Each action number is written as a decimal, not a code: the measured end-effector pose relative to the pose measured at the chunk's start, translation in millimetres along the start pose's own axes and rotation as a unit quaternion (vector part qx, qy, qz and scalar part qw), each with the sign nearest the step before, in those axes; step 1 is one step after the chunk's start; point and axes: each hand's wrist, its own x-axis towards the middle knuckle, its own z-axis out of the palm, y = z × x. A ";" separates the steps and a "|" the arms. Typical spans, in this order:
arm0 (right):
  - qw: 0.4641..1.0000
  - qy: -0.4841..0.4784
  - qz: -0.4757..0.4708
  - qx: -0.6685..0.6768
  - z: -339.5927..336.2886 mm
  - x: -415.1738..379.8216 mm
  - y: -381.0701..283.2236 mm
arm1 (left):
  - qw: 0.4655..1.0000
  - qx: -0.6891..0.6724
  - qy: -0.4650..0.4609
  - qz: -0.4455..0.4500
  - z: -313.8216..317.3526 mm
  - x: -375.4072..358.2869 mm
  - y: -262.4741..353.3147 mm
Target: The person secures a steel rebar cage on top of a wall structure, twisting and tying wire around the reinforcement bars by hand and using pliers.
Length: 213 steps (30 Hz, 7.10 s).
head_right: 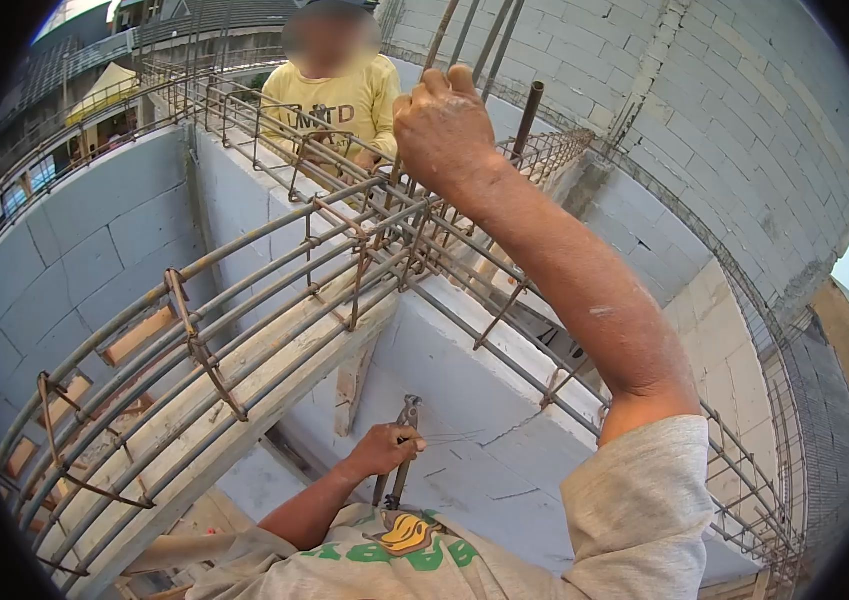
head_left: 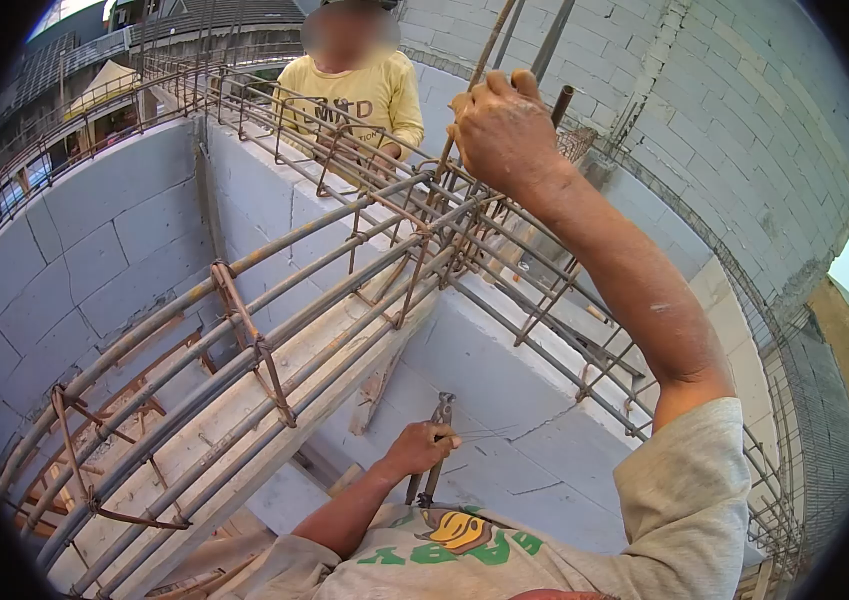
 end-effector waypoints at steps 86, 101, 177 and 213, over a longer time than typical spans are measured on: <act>0.919 -0.184 0.150 0.315 127.4 -66.4 108.3 | 0.967 -0.172 0.155 -0.103 17.5 -19.6 -57.3; 0.958 -0.082 -0.027 0.273 -1.8 -90.1 96.5 | 0.989 -0.107 0.097 -0.029 25.6 -30.5 -3.9; 0.431 -0.393 0.039 0.812 -51.8 -304.6 -172.3 | 0.993 0.039 0.100 0.048 -43.0 -114.6 13.0; 0.650 -0.350 0.097 0.667 -33.3 -333.3 -218.3 | 0.980 0.090 0.160 0.078 -47.2 -135.5 -4.9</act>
